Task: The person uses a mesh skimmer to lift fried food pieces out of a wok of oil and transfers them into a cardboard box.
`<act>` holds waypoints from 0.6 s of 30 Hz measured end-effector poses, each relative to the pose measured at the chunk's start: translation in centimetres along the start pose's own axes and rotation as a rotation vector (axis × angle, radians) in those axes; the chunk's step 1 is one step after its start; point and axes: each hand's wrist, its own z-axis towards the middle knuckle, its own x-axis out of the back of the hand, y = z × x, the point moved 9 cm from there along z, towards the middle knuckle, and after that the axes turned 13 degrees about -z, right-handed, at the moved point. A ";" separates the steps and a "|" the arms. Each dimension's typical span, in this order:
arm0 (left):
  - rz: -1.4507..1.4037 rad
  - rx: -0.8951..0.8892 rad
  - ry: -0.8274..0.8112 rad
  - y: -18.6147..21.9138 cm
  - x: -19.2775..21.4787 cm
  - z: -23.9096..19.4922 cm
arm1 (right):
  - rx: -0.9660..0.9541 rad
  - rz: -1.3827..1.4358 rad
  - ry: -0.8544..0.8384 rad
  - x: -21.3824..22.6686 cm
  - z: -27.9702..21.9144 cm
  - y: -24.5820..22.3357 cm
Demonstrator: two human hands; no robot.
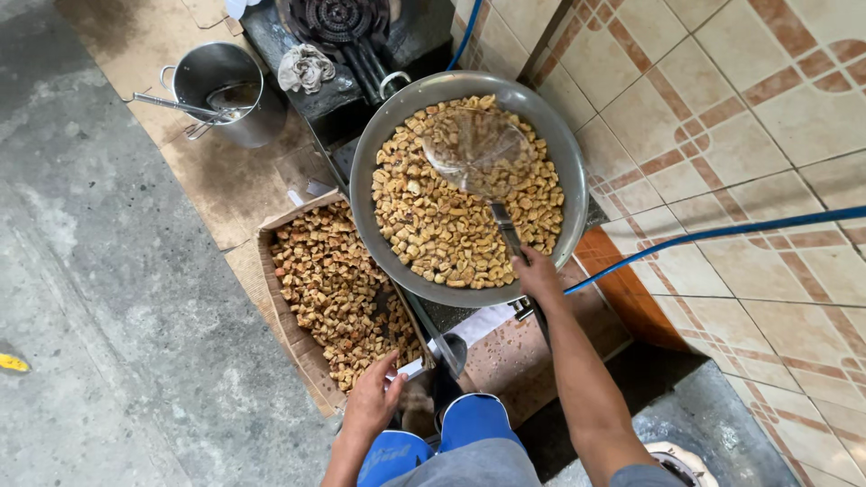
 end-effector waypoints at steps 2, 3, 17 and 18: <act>-0.024 -0.063 0.000 0.9 0.5 1.0 | 0.052 -0.064 -0.007 -1.2 1.0 -1.9; -0.036 -0.099 -0.003 1.4 0.7 1.5 | 0.076 -0.094 -0.006 -1.9 1.3 -2.0; -0.082 -0.188 0.058 0.8 3.9 -0.3 | 0.079 -0.527 -0.084 -1.0 -3.2 -6.2; -0.083 -0.189 0.063 0.8 4.1 -0.6 | 0.033 -0.558 -0.109 -0.3 -4.3 -6.8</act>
